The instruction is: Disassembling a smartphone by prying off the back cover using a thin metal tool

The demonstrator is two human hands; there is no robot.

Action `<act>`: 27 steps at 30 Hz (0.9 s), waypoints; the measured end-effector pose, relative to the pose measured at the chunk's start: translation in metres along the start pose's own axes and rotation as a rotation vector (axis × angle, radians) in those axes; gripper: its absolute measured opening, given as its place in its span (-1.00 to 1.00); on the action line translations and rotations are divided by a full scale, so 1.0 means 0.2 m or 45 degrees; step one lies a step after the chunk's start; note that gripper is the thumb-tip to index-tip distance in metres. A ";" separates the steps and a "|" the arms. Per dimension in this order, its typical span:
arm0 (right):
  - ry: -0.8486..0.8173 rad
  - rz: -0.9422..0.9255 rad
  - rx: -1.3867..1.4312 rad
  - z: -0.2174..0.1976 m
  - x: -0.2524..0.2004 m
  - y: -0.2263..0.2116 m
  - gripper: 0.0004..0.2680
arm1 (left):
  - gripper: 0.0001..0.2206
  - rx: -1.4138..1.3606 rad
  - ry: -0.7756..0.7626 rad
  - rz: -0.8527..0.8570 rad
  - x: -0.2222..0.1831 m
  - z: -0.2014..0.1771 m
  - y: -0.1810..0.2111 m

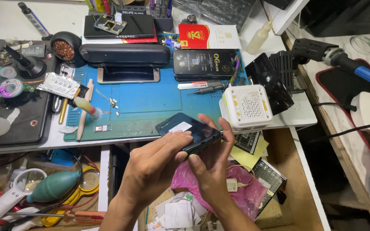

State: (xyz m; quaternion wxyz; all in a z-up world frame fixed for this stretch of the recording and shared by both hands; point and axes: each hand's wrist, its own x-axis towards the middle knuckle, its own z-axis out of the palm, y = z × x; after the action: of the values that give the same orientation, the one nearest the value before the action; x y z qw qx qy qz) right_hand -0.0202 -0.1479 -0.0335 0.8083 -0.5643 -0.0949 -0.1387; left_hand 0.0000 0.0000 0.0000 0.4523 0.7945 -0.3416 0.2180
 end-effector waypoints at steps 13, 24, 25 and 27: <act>-0.041 -0.009 -0.049 0.00 -0.01 0.00 -0.41 | -0.76 0.020 0.046 0.041 -0.06 0.02 -0.02; -0.031 0.013 0.021 -0.02 -0.01 -0.01 -0.44 | -0.50 -0.089 0.035 -0.185 -0.09 0.03 0.00; -0.032 0.011 0.023 -0.01 0.00 -0.02 -0.44 | -0.50 -0.086 0.035 -0.183 -0.10 0.04 -0.01; 0.032 0.095 -0.023 0.00 0.00 -0.03 -0.40 | -0.41 -0.116 0.035 -0.159 -0.12 0.05 -0.03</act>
State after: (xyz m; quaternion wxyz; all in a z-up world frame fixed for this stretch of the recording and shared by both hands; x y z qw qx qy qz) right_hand -0.0218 -0.1506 -0.0272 0.8089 -0.5730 -0.0621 -0.1164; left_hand -0.0112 0.0024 -0.0237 0.5054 0.7898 -0.2947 0.1844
